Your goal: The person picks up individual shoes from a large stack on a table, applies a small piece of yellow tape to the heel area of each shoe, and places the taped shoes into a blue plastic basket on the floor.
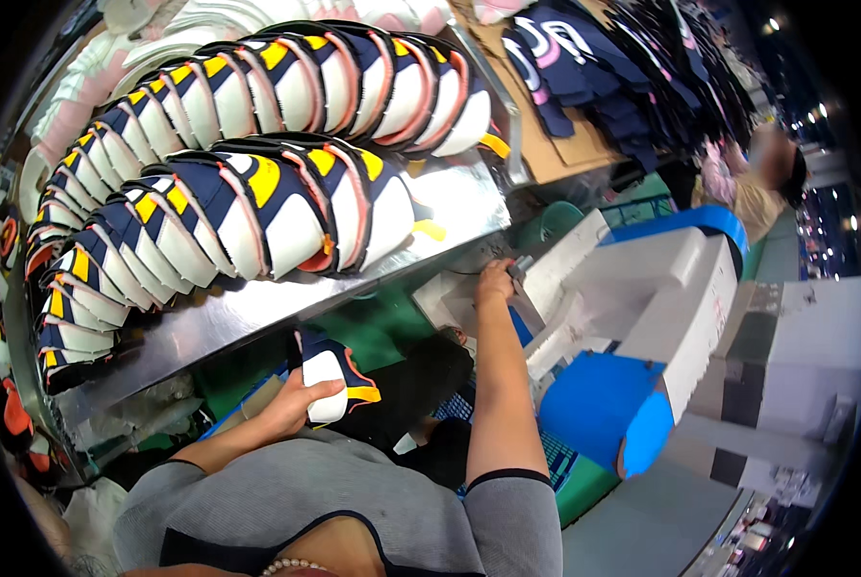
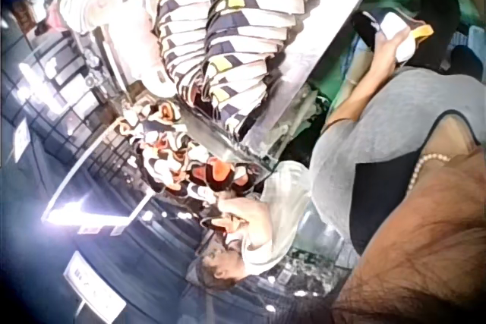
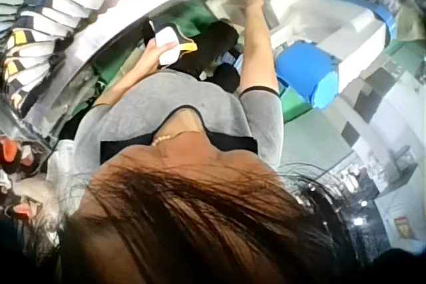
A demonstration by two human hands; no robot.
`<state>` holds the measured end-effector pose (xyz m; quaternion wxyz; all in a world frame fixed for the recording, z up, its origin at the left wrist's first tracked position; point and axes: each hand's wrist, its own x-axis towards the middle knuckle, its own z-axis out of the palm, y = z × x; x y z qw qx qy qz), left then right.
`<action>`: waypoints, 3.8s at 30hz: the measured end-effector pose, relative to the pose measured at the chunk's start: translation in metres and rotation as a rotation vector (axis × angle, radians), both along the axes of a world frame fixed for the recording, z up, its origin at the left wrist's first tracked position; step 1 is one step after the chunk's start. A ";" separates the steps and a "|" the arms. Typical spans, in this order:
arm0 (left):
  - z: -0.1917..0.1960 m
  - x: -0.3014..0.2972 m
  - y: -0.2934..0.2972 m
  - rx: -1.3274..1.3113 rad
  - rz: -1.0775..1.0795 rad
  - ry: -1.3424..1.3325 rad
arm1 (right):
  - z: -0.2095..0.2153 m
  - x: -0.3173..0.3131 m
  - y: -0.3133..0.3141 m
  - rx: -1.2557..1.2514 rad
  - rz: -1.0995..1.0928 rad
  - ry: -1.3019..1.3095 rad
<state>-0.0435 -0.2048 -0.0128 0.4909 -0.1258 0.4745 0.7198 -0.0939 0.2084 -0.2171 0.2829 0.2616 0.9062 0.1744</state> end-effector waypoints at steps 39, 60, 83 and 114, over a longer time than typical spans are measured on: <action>0.068 -0.100 -0.242 -0.541 0.817 1.019 | 0.303 -0.046 -0.228 -0.651 0.232 1.299; 0.112 -0.015 -0.209 -1.515 0.600 2.128 | 0.413 0.182 -0.230 -0.580 0.408 1.885; 0.136 0.365 0.405 1.094 -1.059 2.299 | -0.016 0.546 -0.185 0.043 -1.407 2.661; -0.240 0.348 0.476 0.437 -1.599 1.551 | -0.223 0.524 -0.056 -0.517 -2.263 1.350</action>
